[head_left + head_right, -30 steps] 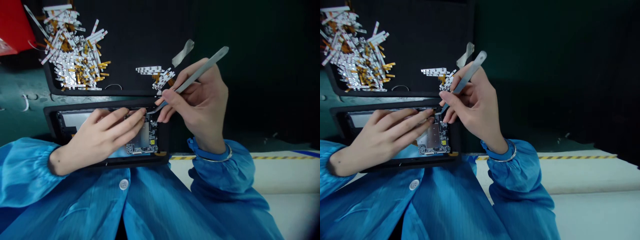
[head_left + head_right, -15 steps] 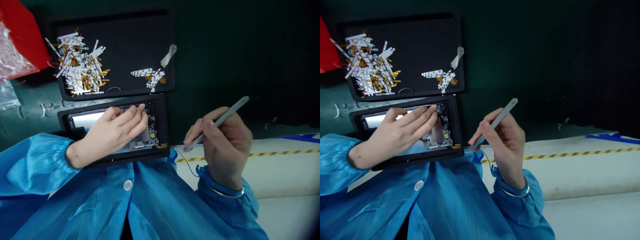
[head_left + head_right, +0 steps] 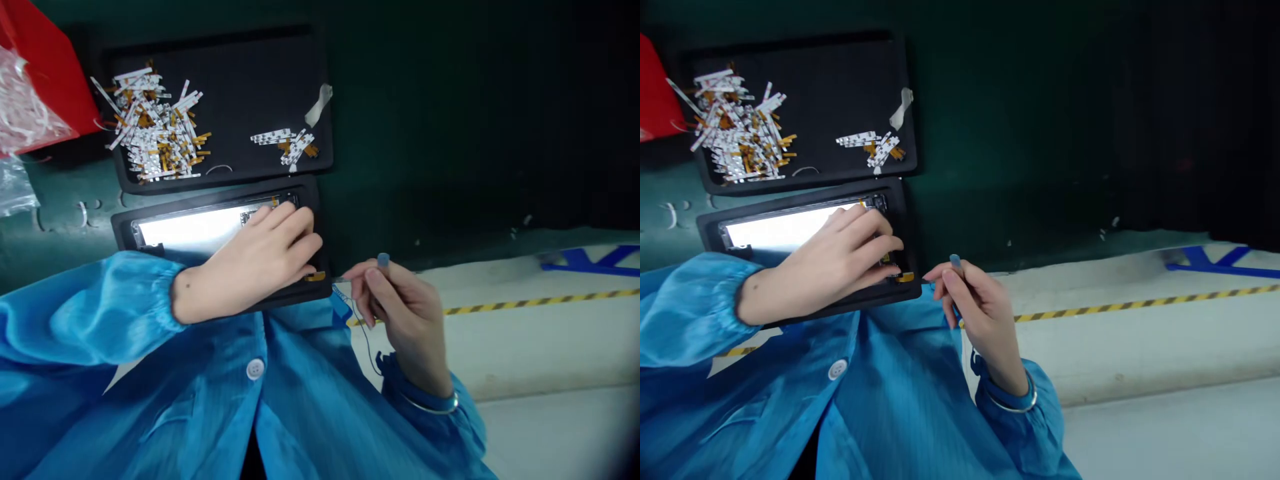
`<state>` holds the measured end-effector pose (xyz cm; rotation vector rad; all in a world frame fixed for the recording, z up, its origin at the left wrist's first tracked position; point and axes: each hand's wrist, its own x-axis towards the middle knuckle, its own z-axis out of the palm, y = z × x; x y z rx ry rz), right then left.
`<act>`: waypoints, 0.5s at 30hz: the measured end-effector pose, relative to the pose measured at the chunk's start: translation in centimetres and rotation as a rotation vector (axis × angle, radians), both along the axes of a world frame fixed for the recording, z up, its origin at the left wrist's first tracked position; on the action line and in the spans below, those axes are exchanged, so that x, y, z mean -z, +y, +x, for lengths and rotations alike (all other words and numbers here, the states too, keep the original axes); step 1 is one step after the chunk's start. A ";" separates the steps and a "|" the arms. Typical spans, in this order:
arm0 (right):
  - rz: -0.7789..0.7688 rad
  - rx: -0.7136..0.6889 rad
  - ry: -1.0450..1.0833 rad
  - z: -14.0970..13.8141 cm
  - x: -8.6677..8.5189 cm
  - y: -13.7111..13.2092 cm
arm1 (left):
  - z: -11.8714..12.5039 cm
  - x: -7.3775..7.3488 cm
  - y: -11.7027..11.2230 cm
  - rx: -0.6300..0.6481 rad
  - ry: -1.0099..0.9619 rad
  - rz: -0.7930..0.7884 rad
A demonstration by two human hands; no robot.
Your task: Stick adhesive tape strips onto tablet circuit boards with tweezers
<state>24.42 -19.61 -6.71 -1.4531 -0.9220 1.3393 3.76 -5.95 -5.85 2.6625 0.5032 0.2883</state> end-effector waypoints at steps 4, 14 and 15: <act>0.010 0.064 -0.019 -0.1 0.4 -0.3 | 1.3 0.6 0.5 0.034 0.031 -0.142; 0.155 0.007 -0.382 -1.7 0.8 0.2 | 0.9 0.8 -0.1 0.047 -0.027 -0.369; 0.205 0.012 -0.443 -2.0 0.9 0.1 | 0.7 0.7 0.0 0.050 -0.036 -0.380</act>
